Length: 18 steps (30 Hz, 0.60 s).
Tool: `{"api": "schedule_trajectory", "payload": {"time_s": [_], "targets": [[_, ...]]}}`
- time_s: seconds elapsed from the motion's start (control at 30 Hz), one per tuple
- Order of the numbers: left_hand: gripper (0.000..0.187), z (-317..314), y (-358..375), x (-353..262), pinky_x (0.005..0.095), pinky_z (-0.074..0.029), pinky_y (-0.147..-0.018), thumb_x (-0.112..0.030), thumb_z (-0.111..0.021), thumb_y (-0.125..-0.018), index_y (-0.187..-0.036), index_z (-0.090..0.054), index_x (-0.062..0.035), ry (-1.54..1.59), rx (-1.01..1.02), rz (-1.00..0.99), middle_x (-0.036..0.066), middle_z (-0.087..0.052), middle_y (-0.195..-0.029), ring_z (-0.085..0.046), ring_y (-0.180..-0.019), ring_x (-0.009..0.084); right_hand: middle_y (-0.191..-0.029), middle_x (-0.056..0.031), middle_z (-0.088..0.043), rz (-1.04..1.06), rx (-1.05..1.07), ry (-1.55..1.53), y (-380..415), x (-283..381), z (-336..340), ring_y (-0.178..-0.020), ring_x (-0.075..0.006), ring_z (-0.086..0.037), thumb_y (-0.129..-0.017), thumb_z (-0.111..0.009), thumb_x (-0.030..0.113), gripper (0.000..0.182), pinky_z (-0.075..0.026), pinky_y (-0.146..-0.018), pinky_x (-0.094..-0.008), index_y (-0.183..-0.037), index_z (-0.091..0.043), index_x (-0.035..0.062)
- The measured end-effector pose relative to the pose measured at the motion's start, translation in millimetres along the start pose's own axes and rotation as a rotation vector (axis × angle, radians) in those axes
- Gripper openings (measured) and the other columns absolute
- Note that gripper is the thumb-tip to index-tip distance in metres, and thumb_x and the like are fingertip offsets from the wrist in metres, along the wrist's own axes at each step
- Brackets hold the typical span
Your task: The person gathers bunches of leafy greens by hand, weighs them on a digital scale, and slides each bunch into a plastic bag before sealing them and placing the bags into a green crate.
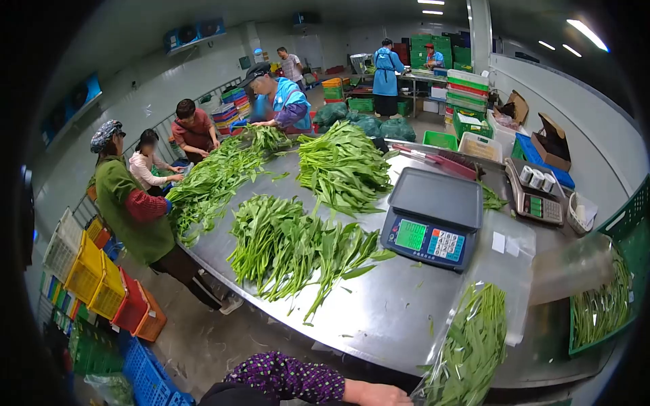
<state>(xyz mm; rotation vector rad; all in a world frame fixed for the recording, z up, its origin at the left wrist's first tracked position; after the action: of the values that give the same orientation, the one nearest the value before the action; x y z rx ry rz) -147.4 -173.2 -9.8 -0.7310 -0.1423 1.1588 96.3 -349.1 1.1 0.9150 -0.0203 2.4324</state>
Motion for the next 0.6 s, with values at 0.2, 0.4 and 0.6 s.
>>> {"api": "schedule_trajectory", "payload": {"time_s": [0.2, 0.4, 0.6], "targets": [[0.016, 1, 17, 0, 0.0367, -0.045, -0.054, -0.015, -0.056, -0.072, -0.073, -0.048, -0.0024, -0.090, -0.022, 0.053, 0.009, -0.047, -0.075, -0.054, -0.067, 0.0253, -0.079, -0.0120, -0.066, 0.018, 0.116, 0.081, 3, -31, -39, -0.070, -0.0196, -0.062, -0.080, -0.071, 0.010, 0.014, -0.050, -0.068, -0.0329, -0.087, -0.064, 0.0005], [0.015, 6, 12, -18, 0.0355, -0.046, -0.054, -0.015, -0.057, -0.072, -0.075, -0.050, -0.0024, -0.126, -0.102, 0.061, 0.009, -0.049, -0.077, -0.055, -0.068, 0.0242, -0.081, -0.0116, -0.066, 0.383, 0.290, -0.171, -9, 145, -70, -0.067, -0.0178, -0.061, -0.080, -0.071, 0.012, 0.013, -0.049, -0.064, -0.0285, -0.089, -0.067, 0.0030], [0.014, 11, 13, -21, 0.0347, -0.047, -0.056, -0.014, -0.057, -0.073, -0.077, -0.050, -0.0015, -0.141, -0.076, 0.114, 0.009, -0.049, -0.075, -0.056, -0.066, 0.0242, -0.055, -0.0083, -0.054, 0.394, 0.419, -0.211, -25, 137, -101, -0.049, -0.0152, -0.049, -0.068, -0.078, 0.014, 0.025, -0.044, -0.052, -0.0299, -0.065, -0.058, -0.0012]]}}
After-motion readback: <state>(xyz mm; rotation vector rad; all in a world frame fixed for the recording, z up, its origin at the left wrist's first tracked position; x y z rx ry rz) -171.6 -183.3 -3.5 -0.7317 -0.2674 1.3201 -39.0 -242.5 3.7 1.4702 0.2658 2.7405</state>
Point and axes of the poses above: each hand's wrist, its own y-axis away from the middle knuckle, its own z-axis out of the back of the hand, x = y × z, the point moved 5 cm from there along -y, towards the middle knuckle
